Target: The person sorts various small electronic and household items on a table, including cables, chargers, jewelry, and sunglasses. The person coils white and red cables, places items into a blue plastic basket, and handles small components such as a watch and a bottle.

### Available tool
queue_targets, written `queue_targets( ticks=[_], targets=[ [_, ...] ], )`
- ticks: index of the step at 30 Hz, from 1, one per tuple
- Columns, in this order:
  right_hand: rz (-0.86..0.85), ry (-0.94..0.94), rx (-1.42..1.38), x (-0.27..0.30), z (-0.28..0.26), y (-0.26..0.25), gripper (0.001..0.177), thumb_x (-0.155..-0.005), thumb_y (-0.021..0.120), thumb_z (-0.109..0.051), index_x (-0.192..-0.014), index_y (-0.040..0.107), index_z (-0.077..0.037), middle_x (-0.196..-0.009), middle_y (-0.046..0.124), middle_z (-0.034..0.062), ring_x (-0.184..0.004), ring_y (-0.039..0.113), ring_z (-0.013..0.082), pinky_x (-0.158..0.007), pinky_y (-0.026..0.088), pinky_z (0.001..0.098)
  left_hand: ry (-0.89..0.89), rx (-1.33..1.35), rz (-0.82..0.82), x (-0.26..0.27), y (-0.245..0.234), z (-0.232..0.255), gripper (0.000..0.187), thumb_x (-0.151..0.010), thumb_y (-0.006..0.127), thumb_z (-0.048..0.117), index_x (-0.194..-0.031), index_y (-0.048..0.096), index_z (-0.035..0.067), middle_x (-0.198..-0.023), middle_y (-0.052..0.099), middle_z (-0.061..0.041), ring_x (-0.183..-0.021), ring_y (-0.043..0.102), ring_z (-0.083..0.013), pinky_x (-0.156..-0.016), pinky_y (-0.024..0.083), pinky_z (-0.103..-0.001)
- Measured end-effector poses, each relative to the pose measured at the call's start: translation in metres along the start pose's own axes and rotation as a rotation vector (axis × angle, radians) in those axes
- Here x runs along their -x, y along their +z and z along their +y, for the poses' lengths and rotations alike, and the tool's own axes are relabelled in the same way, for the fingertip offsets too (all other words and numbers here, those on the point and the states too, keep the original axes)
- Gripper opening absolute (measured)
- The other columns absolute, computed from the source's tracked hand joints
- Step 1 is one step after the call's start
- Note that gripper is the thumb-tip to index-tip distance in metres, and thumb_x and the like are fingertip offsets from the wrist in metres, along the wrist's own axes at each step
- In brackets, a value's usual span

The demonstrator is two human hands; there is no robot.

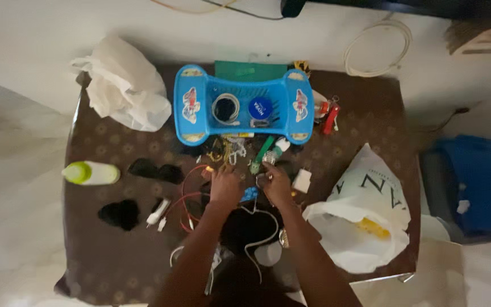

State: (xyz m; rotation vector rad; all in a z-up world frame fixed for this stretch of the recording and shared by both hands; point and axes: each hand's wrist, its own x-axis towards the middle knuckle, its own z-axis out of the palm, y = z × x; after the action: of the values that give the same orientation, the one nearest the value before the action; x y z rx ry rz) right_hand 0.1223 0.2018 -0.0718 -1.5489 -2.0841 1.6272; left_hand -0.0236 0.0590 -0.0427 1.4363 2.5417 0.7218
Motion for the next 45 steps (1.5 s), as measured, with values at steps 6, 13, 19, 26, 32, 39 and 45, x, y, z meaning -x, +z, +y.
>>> queue_targets(
  ticks=[6,13,19,26,32,39,45],
  targets=[
    [0.013,-0.22,0.771,0.02,-0.033,0.007,0.027,-0.094,0.072,-0.033,-0.12,0.075,-0.027,-0.106,0.075,0.0168,-0.097,0.069,0.0387,-0.085,0.054,0.0525,-0.125,0.068,-0.352,0.029,0.0,0.005,0.019,-0.095,0.066,0.021,-0.108,0.074,0.01,-0.117,0.065,-0.015,-0.119,0.06,-0.036,-0.105,0.044,-0.052],
    [-0.087,-0.213,0.772,0.034,0.002,-0.002,0.045,-0.091,0.063,-0.015,-0.137,0.064,-0.017,-0.113,0.074,0.018,-0.102,0.07,0.0384,-0.087,0.055,0.05,-0.005,0.001,-0.191,0.053,0.004,0.002,0.023,-0.081,0.072,0.017,-0.102,0.076,0.008,-0.124,0.065,-0.02,-0.112,0.06,-0.0386,-0.097,0.044,-0.053],
    [-0.028,-0.175,0.647,0.065,-0.015,-0.011,0.051,-0.086,0.075,-0.024,-0.134,0.062,-0.014,-0.115,0.071,0.0197,-0.105,0.066,0.0408,-0.087,0.053,0.0495,0.082,0.319,0.078,0.061,-0.018,0.004,0.023,-0.082,0.068,0.01,-0.105,0.072,0.004,-0.111,0.07,-0.017,-0.113,0.06,-0.0394,-0.099,0.046,-0.051],
    [0.103,-0.414,0.657,0.089,-0.018,0.0,0.014,-0.092,0.071,-0.02,-0.097,0.074,-0.007,-0.104,0.073,0.0186,-0.094,0.071,0.0354,-0.081,0.057,0.0465,-0.294,0.343,-0.121,0.034,-0.026,-0.019,0.05,-0.088,0.075,0.026,-0.123,0.054,-0.002,-0.123,0.057,-0.026,-0.116,0.057,-0.0446,-0.098,0.048,-0.054],
    [0.064,-0.343,0.451,0.119,-0.038,0.0,0.021,-0.097,0.064,-0.019,-0.108,0.076,-0.006,-0.096,0.075,0.0193,-0.085,0.071,0.0359,-0.074,0.055,0.0466,-0.374,0.216,-0.184,-0.038,-0.029,-0.045,0.072,-0.089,0.071,0.026,-0.152,0.042,0.007,-0.149,0.038,-0.026,-0.119,0.055,-0.0485,-0.092,0.051,-0.056],
    [-0.033,-0.324,0.434,0.139,-0.034,-0.001,0.023,-0.093,0.068,-0.022,-0.108,0.075,-0.006,-0.094,0.076,0.0165,-0.084,0.073,0.0341,-0.075,0.057,0.0443,-0.374,-0.056,-0.298,-0.022,-0.029,-0.027,0.03,-0.087,0.072,0.026,-0.107,0.069,0.005,-0.116,0.066,-0.017,-0.112,0.063,-0.04,-0.094,0.052,-0.054],
    [-0.014,-0.477,0.321,0.092,-0.027,0.013,0.02,-0.095,0.07,-0.019,-0.104,0.074,-0.001,-0.091,0.075,0.0196,-0.084,0.074,0.0352,-0.074,0.058,0.0446,-0.21,0.193,0.195,0.032,-0.033,-0.033,0.028,-0.082,0.077,0.015,-0.097,0.065,-0.005,-0.098,0.064,-0.023,-0.095,0.061,-0.0436,-0.082,0.053,-0.051]
  ],
)
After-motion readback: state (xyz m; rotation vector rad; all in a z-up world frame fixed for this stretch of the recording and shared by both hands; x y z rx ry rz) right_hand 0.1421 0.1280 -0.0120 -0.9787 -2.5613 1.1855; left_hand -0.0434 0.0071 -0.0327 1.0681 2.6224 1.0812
